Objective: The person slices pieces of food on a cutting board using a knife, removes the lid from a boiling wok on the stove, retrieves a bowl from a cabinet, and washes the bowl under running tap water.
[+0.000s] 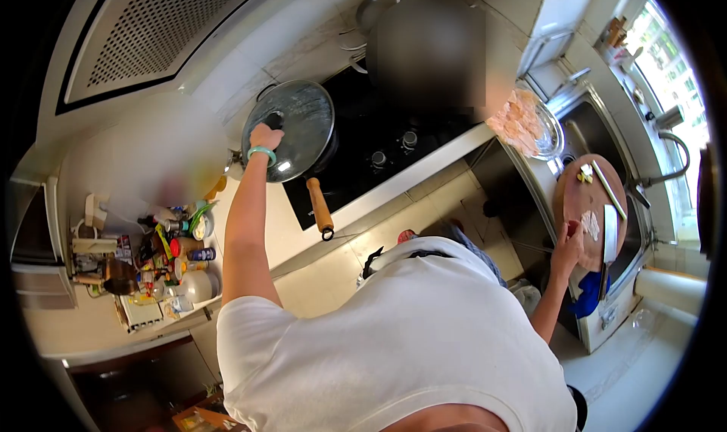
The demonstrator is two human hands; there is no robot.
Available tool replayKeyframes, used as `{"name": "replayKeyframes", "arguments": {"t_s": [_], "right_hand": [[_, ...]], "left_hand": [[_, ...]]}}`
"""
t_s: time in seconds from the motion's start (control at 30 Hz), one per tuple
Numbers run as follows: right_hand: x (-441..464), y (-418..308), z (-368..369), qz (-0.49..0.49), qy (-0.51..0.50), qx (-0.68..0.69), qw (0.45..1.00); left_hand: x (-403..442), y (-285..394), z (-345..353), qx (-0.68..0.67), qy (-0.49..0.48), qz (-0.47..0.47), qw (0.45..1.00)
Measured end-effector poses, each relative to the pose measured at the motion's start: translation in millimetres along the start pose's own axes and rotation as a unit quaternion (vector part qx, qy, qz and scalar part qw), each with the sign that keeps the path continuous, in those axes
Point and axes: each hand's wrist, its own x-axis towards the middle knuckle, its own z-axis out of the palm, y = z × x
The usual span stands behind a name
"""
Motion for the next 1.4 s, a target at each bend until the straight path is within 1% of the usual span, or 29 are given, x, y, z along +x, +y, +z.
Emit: {"name": "replayKeyframes", "arguments": {"t_s": [0.03,0.1,0.13,0.17,0.2,0.3,0.33,0.4,0.43,0.5,0.53,0.6,0.67,0.7,0.73,0.8,0.87,0.9,0.97,1.0,1.03,1.07,1.1,1.17,1.23,1.27,1.3,1.37,1.4], "right_hand": [[-2,3,-1,0.003,-0.010,-0.014,1.000],[-6,-5,-2,0.017,0.021,0.043,0.999],[-8,-9,-7,0.015,0.016,0.012,1.000],[-11,-11,-8,0.013,0.036,0.024,0.999],[-14,-19,-16,0.040,0.026,0.042,0.998],[-29,-13,-17,0.057,0.064,0.038,0.996],[-36,-10,-18,0.063,0.078,0.030,0.994],[-51,-6,-27,0.089,0.086,0.025,0.992],[-59,-4,-32,0.109,0.081,0.027,0.990],[-75,5,-43,0.140,0.096,0.011,0.985],[-80,9,-49,0.152,0.112,0.005,0.982],[-88,23,-56,0.174,0.136,0.003,0.975],[-87,41,-65,0.179,0.139,0.000,0.974],[-85,51,-67,0.186,0.145,-0.003,0.972],[-79,63,-69,0.193,0.144,-0.004,0.971],[-63,93,-68,0.179,0.151,-0.014,0.972],[-40,118,-68,0.169,0.153,-0.019,0.973],[-27,130,-67,0.167,0.149,-0.015,0.974],[0,152,-63,0.184,0.130,0.017,0.974],[14,158,-64,0.182,0.109,0.010,0.977],[26,168,-63,0.179,0.103,0.017,0.978],[39,178,-60,0.158,0.097,0.009,0.983],[49,185,-59,0.139,0.091,0.001,0.986],[64,192,-63,0.162,0.070,0.019,0.984],[71,205,-64,0.140,0.066,-0.049,0.987],[74,213,-63,0.152,0.060,-0.031,0.986],[75,219,-64,0.151,0.054,-0.029,0.987],[72,227,-65,0.153,0.039,-0.015,0.987],[70,230,-64,0.151,0.033,-0.013,0.988]], "left_hand": [[5,-3,3,0.013,0.004,0.013,1.000],[9,-8,6,0.022,0.000,0.022,1.000],[17,-15,13,0.034,0.007,0.033,0.999],[26,-20,15,0.030,-0.028,0.042,0.998],[25,-17,16,0.038,-0.029,0.072,0.996],[57,-36,30,0.098,-0.072,0.071,0.990],[55,-36,28,0.108,-0.059,0.092,0.988],[44,-27,13,0.153,-0.089,0.092,0.980],[36,-19,3,0.223,-0.079,0.095,0.967],[-3,19,-28,0.301,0.027,0.096,0.948],[-8,34,-37,0.303,0.027,0.108,0.946],[-24,57,-54,0.260,0.152,0.235,0.924],[-73,125,-81,0.165,0.087,0.370,0.910],[-97,157,-83,0.056,0.039,0.419,0.906],[-123,191,-85,-0.052,-0.007,0.461,0.886],[-191,261,-80,-0.112,-0.047,0.529,0.840],[-248,325,-62,-0.134,-0.142,0.566,0.801],[-267,354,-39,-0.160,-0.200,0.599,0.759],[-322,410,10,-0.207,-0.281,0.603,0.717],[-336,437,55,-0.210,-0.349,0.601,0.688],[-357,463,91,-0.205,-0.380,0.606,0.668],[-372,489,135,-0.163,-0.407,0.610,0.660],[-393,511,169,-0.204,-0.439,0.591,0.646],[-427,542,252,-0.315,-0.473,0.499,0.654],[-454,561,275,-0.211,-0.344,0.532,0.745],[-464,566,281,-0.192,-0.302,0.536,0.764],[-471,570,284,-0.191,-0.303,0.532,0.767],[-484,574,289,-0.162,-0.196,0.547,0.798],[-488,576,288,-0.178,-0.186,0.520,0.814]]}}
